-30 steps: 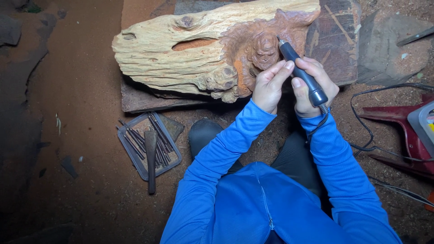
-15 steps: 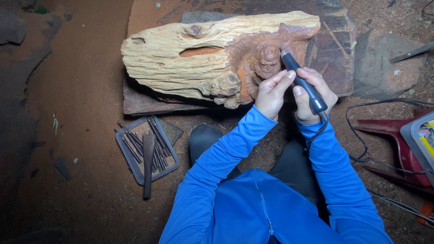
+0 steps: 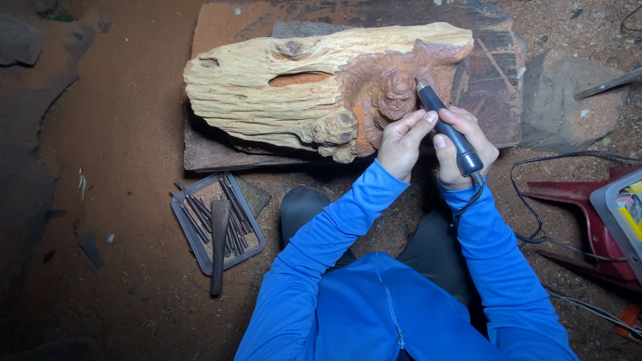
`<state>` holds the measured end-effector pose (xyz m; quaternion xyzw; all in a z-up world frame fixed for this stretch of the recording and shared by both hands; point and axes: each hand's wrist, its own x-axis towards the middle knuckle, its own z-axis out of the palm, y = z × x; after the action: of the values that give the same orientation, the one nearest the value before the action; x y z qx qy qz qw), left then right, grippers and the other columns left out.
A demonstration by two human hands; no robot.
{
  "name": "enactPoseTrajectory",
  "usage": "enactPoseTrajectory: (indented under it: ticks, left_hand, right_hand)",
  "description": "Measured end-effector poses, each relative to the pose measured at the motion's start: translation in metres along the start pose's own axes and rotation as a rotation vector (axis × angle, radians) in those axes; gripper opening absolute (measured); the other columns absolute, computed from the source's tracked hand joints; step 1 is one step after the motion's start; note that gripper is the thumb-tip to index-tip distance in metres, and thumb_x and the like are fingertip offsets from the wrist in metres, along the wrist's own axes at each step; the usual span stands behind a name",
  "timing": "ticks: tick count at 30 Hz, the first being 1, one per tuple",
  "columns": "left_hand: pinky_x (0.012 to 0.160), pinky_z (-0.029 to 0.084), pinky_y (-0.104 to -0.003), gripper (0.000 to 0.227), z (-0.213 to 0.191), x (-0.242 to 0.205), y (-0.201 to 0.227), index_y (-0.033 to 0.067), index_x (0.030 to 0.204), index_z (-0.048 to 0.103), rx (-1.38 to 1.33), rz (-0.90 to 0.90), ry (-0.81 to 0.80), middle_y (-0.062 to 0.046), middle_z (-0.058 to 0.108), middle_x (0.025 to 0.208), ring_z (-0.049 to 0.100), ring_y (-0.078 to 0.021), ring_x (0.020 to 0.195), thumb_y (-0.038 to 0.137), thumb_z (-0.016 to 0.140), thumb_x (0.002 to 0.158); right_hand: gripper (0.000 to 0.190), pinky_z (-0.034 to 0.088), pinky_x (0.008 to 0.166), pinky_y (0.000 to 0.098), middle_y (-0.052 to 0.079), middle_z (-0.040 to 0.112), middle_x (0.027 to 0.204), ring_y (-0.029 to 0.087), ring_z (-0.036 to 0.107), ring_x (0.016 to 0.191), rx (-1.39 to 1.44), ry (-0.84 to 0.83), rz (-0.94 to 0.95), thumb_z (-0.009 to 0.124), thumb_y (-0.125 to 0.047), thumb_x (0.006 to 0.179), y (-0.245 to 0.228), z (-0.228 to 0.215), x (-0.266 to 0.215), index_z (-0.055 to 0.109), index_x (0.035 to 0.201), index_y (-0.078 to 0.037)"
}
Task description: Using a rotary tool to carve detailed features into a wooden figure.
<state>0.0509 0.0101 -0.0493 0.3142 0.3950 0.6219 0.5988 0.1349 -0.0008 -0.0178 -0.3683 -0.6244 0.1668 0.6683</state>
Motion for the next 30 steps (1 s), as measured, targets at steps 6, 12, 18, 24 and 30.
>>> enactPoseTrajectory:
  ticks: [6,12,18,24,30]
  left_hand:
    - [0.101,0.049,-0.042,0.026,-0.002,0.0,0.001,-0.0007,0.107,0.076,0.041,0.02,-0.004,-0.013,0.067,0.103,0.06,-0.0183,0.11,0.022,0.077,0.094]
    - [0.103,0.048,-0.04,0.025,-0.002,-0.001,0.002,-0.0006,0.108,0.076,0.022,0.029,-0.011,-0.011,0.067,0.104,0.06,-0.0174,0.111,0.021,0.076,0.095]
    - [0.104,0.047,-0.043,0.028,0.001,-0.003,0.008,-0.0045,0.108,0.074,0.007,0.032,0.004,-0.012,0.065,0.104,0.058,-0.0174,0.111,0.02,0.077,0.094]
    - [0.106,0.047,-0.042,0.026,-0.002,-0.004,0.002,-0.001,0.109,0.075,0.005,0.034,-0.013,-0.012,0.068,0.108,0.059,-0.0185,0.115,0.02,0.076,0.094]
    - [0.108,0.046,-0.043,0.026,-0.007,0.002,-0.012,-0.0013,0.109,0.076,0.028,0.058,-0.026,-0.014,0.068,0.111,0.061,-0.0214,0.118,0.021,0.076,0.095]
  right_hand:
    - [0.033,0.051,0.1,0.047,0.021,0.072,0.097,0.035,0.067,0.108,-0.019,-0.001,0.023,0.075,-0.017,0.096,-0.004,0.0,-0.003,0.074,0.113,0.011]
    - [0.033,0.05,0.103,0.0471,0.022,0.073,0.096,0.036,0.068,0.106,-0.017,-0.014,0.007,0.075,-0.016,0.094,0.0,-0.003,-0.002,0.074,0.112,0.012]
    - [0.033,0.049,0.104,0.0471,0.022,0.073,0.096,0.037,0.068,0.106,-0.02,-0.02,0.004,0.075,-0.015,0.095,-0.002,-0.002,0.0,0.074,0.113,0.013]
    - [0.035,0.049,0.105,0.0495,0.024,0.073,0.092,0.038,0.07,0.1,0.009,-0.026,-0.034,0.075,-0.014,0.093,0.0,-0.001,0.001,0.074,0.111,0.015]
    - [0.035,0.049,0.105,0.0493,0.023,0.073,0.093,0.036,0.07,0.099,-0.003,-0.026,-0.045,0.074,-0.016,0.094,0.001,-0.003,-0.002,0.073,0.112,0.014]
